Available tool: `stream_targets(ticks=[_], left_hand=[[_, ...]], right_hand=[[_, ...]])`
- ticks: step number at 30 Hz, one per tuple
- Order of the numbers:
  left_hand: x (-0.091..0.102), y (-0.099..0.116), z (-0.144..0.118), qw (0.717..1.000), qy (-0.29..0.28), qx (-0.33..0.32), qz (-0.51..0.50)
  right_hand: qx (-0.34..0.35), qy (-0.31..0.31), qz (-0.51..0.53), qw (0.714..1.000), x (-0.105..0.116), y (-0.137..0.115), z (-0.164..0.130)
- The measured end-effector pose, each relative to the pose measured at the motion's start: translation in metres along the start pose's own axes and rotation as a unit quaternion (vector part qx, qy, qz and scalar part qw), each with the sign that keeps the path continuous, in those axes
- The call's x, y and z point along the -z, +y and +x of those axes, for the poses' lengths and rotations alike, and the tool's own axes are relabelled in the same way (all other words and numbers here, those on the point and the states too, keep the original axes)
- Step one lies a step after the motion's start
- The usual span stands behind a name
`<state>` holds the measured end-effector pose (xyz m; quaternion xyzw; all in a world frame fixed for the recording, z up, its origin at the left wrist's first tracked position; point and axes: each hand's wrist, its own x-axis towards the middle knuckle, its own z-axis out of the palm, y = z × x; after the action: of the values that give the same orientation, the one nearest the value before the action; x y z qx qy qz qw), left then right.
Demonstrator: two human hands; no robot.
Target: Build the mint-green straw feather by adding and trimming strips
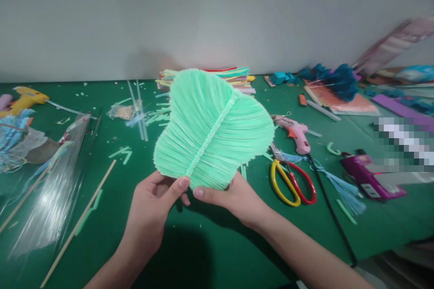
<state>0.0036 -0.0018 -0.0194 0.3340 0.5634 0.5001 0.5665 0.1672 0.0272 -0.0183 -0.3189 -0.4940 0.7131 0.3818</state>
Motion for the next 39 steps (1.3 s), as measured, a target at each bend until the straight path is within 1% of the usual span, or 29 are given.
stream_targets(ticks=[3, 6, 11, 13, 17, 20, 22, 25, 29, 34, 37, 39], left_hand=[[-0.002, 0.000, 0.000, 1.000, 0.010, -0.001, -0.019], [-0.002, -0.001, -0.001, 1.000, 0.016, 0.001, -0.027], [0.000, -0.003, -0.001, 0.999, 0.029, 0.010, -0.043], [-0.001, -0.001, 0.001, 0.997, 0.041, 0.005, -0.065], [-0.004, 0.005, 0.004, 0.992, 0.058, -0.006, -0.115], [-0.005, 0.006, 0.003, 0.990, 0.051, -0.003, -0.135], [-0.005, 0.005, 0.002, 0.988, 0.042, 0.012, -0.146], [-0.006, 0.005, -0.001, 0.987, 0.042, 0.032, -0.152], [-0.006, 0.006, -0.004, 0.989, 0.044, 0.022, -0.141], [-0.006, 0.006, -0.005, 0.989, 0.025, 0.017, -0.145], [-0.006, 0.006, -0.007, 0.989, 0.011, 0.029, -0.145], [-0.007, 0.008, -0.009, 0.990, 0.013, 0.029, -0.140]], right_hand=[[0.004, -0.025, -0.007, 1.000, 0.000, -0.002, 0.000], [-0.001, -0.026, 0.002, 1.000, -0.001, -0.002, 0.002], [-0.011, -0.048, 0.053, 0.997, -0.001, -0.004, 0.003], [-0.016, -0.030, 0.079, 0.996, 0.002, -0.004, 0.003], [-0.032, 0.027, 0.104, 0.994, 0.008, -0.005, 0.001], [-0.017, 0.044, 0.093, 0.995, 0.007, -0.005, 0.000], [-0.010, 0.056, 0.091, 0.994, 0.004, -0.004, 0.000], [-0.007, 0.093, 0.101, 0.991, 0.000, -0.002, 0.000], [-0.007, 0.122, 0.098, 0.988, -0.003, -0.001, 0.000], [-0.018, 0.100, 0.074, 0.992, -0.005, -0.005, -0.001], [-0.008, 0.068, 0.097, 0.993, -0.007, -0.007, -0.002], [0.000, 0.047, 0.115, 0.992, -0.008, -0.008, -0.002]])
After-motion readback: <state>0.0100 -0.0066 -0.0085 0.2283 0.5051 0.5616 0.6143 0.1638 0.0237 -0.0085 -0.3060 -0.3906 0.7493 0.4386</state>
